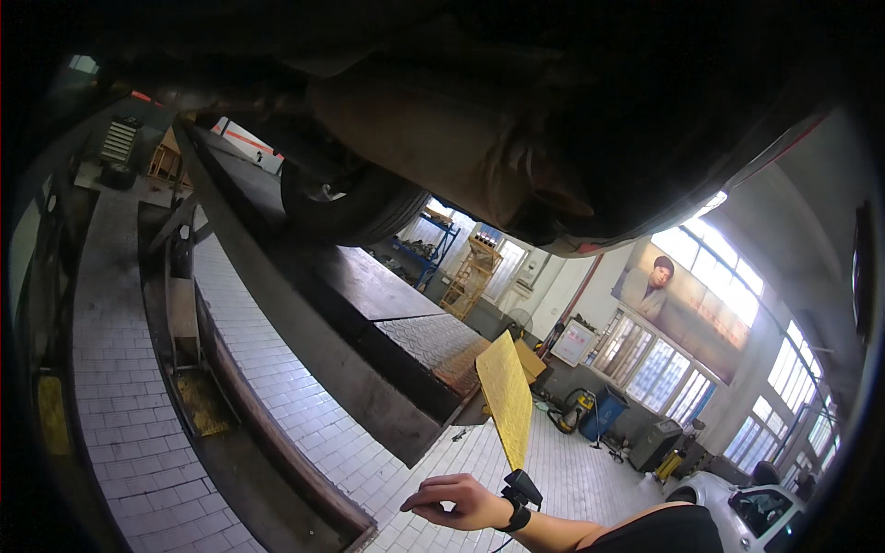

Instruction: Inspecting the exhaust system and spare tire area of a vehicle on a lift, followed by walking through the service bay.

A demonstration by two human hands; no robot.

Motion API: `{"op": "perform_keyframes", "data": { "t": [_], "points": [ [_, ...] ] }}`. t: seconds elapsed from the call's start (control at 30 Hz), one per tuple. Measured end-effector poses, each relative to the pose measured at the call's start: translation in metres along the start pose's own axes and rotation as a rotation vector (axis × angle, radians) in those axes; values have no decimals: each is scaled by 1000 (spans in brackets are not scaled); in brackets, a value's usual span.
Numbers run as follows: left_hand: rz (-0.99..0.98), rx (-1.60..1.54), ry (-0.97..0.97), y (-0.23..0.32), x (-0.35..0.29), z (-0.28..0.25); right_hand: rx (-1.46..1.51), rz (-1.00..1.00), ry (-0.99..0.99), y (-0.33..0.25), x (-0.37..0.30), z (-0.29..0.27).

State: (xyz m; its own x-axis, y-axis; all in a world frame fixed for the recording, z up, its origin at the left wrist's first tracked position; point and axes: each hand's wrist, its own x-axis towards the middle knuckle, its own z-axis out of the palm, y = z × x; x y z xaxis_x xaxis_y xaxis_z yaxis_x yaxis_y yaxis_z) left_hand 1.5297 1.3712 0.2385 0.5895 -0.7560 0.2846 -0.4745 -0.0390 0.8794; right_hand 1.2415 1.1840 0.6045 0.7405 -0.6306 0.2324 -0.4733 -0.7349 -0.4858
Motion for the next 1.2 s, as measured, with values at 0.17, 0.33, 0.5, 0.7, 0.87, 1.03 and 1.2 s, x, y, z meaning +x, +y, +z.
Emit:
{"op": "perform_keyframes", "data": {
  "t": [0.17, 0.33, 0.5, 0.7, 0.87, 1.03, 1.2],
  "points": [
    [-141, -92, -23, 38, 9, -10, 6, 15, 15, 5, -11, -2],
    [-14, 39, 133, 70, 27, -13, 17, 72, 30, 4, -19, -8],
    [-33, 20, 17, 32, 19, -7, 5, 82, 60, 4, -29, -18],
    [9, -3, 95, 47, 35, -3, -65, 101, 64, 14, -42, -22],
    [-257, -279, 159, 50, 2, -19, -52, 49, 161, 28, -58, -6],
    [-20, -137, 76, 107, 21, -19, 33, 206, 199, 11, -71, -9],
    [-107, 40, 132, 146, -13, -76, 115, -52, 150, -2, -44, 13]
  ]
}}
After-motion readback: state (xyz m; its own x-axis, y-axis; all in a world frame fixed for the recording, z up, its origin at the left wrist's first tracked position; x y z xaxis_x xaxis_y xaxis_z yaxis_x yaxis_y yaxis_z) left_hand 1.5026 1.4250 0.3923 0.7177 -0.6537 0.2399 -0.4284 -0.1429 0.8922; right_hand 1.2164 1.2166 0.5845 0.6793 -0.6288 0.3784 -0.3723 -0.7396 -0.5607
